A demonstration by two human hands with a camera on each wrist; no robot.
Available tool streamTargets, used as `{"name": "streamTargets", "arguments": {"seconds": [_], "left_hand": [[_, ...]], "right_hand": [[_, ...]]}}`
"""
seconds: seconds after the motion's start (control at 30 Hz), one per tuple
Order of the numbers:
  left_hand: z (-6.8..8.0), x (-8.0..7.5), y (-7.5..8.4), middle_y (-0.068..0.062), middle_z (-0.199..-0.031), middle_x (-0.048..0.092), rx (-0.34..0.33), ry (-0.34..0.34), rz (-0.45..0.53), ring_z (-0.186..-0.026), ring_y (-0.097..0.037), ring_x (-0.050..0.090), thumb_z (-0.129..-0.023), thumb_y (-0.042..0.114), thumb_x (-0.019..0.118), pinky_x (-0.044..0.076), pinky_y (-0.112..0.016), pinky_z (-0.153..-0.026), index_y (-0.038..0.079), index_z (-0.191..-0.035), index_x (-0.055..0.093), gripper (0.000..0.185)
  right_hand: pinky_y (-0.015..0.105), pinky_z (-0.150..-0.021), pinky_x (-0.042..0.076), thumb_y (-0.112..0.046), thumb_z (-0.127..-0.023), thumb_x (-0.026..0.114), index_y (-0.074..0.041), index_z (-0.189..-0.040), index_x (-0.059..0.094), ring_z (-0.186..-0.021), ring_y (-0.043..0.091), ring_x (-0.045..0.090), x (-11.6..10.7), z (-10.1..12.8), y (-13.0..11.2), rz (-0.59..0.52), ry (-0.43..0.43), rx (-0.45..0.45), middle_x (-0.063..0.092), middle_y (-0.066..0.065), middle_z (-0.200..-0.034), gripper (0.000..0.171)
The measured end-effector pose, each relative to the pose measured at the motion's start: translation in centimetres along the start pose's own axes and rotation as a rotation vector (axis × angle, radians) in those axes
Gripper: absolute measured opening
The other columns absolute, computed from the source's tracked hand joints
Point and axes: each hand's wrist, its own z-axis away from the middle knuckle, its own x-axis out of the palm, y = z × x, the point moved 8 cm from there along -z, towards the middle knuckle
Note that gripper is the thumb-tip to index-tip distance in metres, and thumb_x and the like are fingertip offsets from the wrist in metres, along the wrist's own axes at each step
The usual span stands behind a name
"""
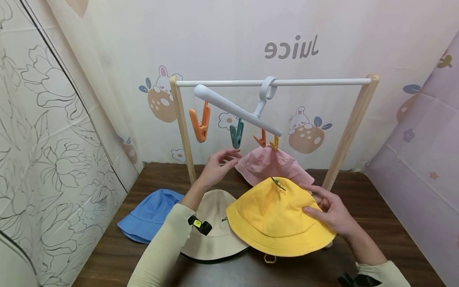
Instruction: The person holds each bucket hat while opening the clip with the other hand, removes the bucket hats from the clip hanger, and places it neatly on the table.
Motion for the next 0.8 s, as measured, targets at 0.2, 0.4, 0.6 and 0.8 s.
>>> {"name": "streamTargets", "arguments": {"seconds": [0.2, 0.4, 0.6, 0.8], "left_hand": [[-0.2, 0.0, 0.2, -0.016, -0.146, 0.076, 0.004, 0.016, -0.017, -0.137, -0.035, 0.07, -0.112, 0.018, 0.067, 0.052, -0.047, -0.113, 0.009, -0.152, 0.067, 0.04], [-0.5, 0.2, 0.4, -0.016, -0.15, 0.075, 0.012, 0.02, -0.01, -0.138, -0.036, 0.069, -0.112, 0.016, 0.067, 0.051, -0.057, -0.116, 0.007, -0.151, 0.067, 0.04], [-0.8, 0.4, 0.5, -0.016, -0.151, 0.074, 0.007, 0.024, 0.006, -0.14, -0.037, 0.068, -0.112, 0.013, 0.068, 0.048, -0.067, -0.12, 0.006, -0.149, 0.068, 0.037], [-0.9, 0.4, 0.7, -0.015, -0.152, 0.074, 0.002, 0.027, -0.002, -0.141, -0.036, 0.068, -0.112, 0.012, 0.067, 0.048, -0.062, -0.119, 0.007, -0.148, 0.068, 0.037]], "right_hand": [[0.04, -0.073, 0.069, 0.031, -0.1, 0.049, -0.008, -0.165, 0.052, -0.1, 0.023, 0.087, 0.2, 0.2, 0.4, -0.042, -0.033, 0.004, 0.087, 0.009, -0.127, 0.076], [0.04, -0.078, 0.069, 0.032, -0.1, 0.048, -0.009, -0.166, 0.052, -0.107, 0.023, 0.087, 0.4, 0.4, 0.7, -0.06, -0.055, 0.013, 0.084, 0.008, -0.135, 0.077], [0.04, -0.078, 0.069, 0.031, -0.101, 0.048, -0.011, -0.165, 0.053, -0.108, 0.022, 0.086, 0.4, 0.4, 0.9, -0.072, -0.062, 0.027, 0.084, 0.007, -0.135, 0.077], [0.041, -0.077, 0.069, 0.03, -0.101, 0.05, -0.015, -0.163, 0.055, -0.107, 0.023, 0.086, 0.4, 0.5, 1.1, -0.065, -0.05, 0.056, 0.085, 0.005, -0.133, 0.078]]}}
